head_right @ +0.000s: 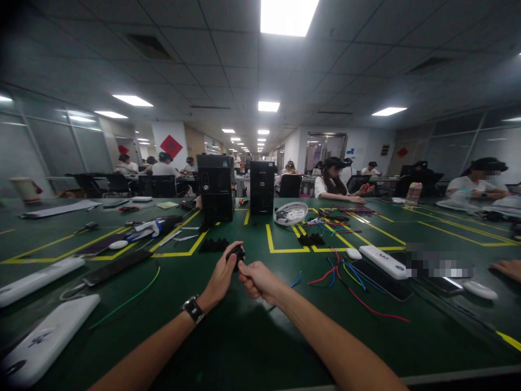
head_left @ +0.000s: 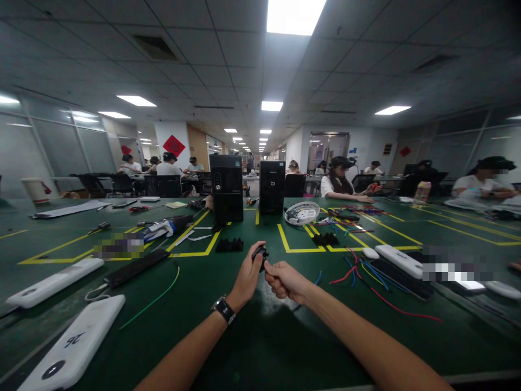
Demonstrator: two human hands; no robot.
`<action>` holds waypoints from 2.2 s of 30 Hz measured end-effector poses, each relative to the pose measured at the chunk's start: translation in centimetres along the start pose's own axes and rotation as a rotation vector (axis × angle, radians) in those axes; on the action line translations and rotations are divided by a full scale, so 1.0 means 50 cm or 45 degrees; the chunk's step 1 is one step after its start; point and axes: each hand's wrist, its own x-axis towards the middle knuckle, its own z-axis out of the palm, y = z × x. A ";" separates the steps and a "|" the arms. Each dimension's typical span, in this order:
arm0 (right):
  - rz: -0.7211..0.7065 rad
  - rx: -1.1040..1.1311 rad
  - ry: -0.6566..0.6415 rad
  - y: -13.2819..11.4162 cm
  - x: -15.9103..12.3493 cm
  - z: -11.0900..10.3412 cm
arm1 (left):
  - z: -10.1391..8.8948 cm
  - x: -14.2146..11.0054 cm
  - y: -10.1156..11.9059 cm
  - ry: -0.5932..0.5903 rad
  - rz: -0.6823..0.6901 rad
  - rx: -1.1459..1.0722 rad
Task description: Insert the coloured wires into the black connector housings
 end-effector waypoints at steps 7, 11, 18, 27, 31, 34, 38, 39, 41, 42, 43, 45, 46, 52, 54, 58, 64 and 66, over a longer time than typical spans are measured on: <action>-0.346 -0.649 0.171 0.015 0.003 0.021 | -0.011 0.028 -0.016 0.127 -0.187 -0.353; -0.528 -1.153 0.350 0.018 -0.006 0.032 | -0.027 0.030 -0.037 0.248 -0.239 -0.332; -0.636 -1.397 0.623 -0.017 -0.016 0.034 | -0.002 0.033 -0.054 0.383 -0.306 -0.492; -0.519 -1.950 0.646 0.011 -0.010 0.074 | 0.009 0.030 -0.014 0.465 -0.358 -0.881; -0.486 -2.003 0.632 0.019 -0.004 0.088 | 0.010 0.030 -0.016 0.478 -0.380 -0.849; -0.495 -1.993 0.618 0.027 -0.002 0.092 | 0.013 0.030 -0.027 0.487 -0.391 -0.786; -0.550 -1.896 0.592 0.027 0.001 0.070 | 0.011 0.031 -0.028 0.481 -0.372 -0.839; -0.561 -1.865 0.587 0.024 0.002 0.061 | 0.010 0.032 -0.026 0.471 -0.386 -0.868; -0.566 -1.825 0.598 0.020 0.003 0.047 | 0.010 0.033 -0.020 0.439 -0.423 -0.905; -0.567 -1.811 0.607 0.019 0.003 0.043 | 0.011 0.033 -0.019 0.430 -0.433 -0.909; -0.568 -1.794 0.611 0.020 0.004 0.044 | 0.011 0.034 -0.018 0.431 -0.432 -0.903; -0.573 -1.747 0.606 0.027 0.006 0.053 | 0.013 0.034 -0.020 0.478 -0.402 -0.864; -0.576 -1.724 0.604 0.032 0.008 0.062 | 0.014 0.034 -0.022 0.515 -0.380 -0.839; -0.579 -1.703 0.619 0.043 0.014 0.081 | 0.007 0.038 -0.039 0.530 -0.419 -0.830; -0.609 -1.699 0.623 0.028 0.008 0.070 | 0.005 0.037 -0.041 0.496 -0.460 -0.789; -0.748 -1.677 0.677 -0.013 -0.006 0.054 | 0.009 0.032 -0.037 0.485 -0.366 -0.633; -0.572 -1.969 0.668 0.023 -0.010 0.059 | -0.002 0.041 -0.033 0.538 -0.456 -0.857; -0.460 -2.063 0.576 0.051 -0.010 0.062 | -0.024 0.050 -0.034 0.631 -0.447 -0.955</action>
